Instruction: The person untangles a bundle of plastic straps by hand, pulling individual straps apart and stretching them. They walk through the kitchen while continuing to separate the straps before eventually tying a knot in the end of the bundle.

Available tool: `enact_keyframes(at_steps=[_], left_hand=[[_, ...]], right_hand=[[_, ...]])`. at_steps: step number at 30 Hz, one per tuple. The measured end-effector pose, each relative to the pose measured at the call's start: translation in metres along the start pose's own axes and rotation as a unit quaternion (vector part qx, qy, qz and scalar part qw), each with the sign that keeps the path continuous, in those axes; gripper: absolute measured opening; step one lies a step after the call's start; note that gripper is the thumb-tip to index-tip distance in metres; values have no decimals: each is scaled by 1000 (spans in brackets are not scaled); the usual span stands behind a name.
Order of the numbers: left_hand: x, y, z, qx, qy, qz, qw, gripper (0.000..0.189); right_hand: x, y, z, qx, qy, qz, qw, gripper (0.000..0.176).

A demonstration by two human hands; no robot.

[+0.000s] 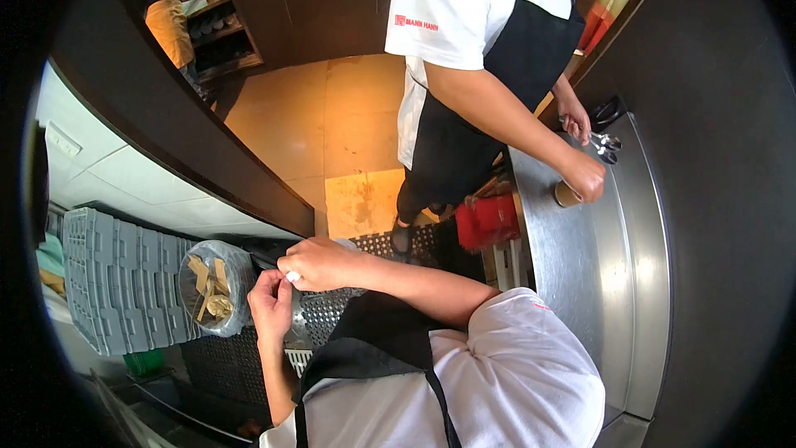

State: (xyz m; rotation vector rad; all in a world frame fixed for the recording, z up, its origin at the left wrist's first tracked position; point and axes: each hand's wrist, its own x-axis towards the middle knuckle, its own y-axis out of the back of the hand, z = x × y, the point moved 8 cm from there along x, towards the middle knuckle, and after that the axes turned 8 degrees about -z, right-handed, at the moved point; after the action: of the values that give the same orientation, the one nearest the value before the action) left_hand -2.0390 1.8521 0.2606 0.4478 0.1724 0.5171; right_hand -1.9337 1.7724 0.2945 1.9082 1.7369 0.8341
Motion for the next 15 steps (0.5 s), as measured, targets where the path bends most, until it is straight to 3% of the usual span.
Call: enact_keyframes(at_steps=[11, 15], left_hand=[[-11, -13, -21, -35, -46, -8, 998, 20], [-16, -32, -53, -256, -13, -42, 966, 19]], right_hand=[[-8, -12, -5, 7, 19, 14, 1000, 15], [-12, -14, -7, 46, 8, 42, 998, 15]])
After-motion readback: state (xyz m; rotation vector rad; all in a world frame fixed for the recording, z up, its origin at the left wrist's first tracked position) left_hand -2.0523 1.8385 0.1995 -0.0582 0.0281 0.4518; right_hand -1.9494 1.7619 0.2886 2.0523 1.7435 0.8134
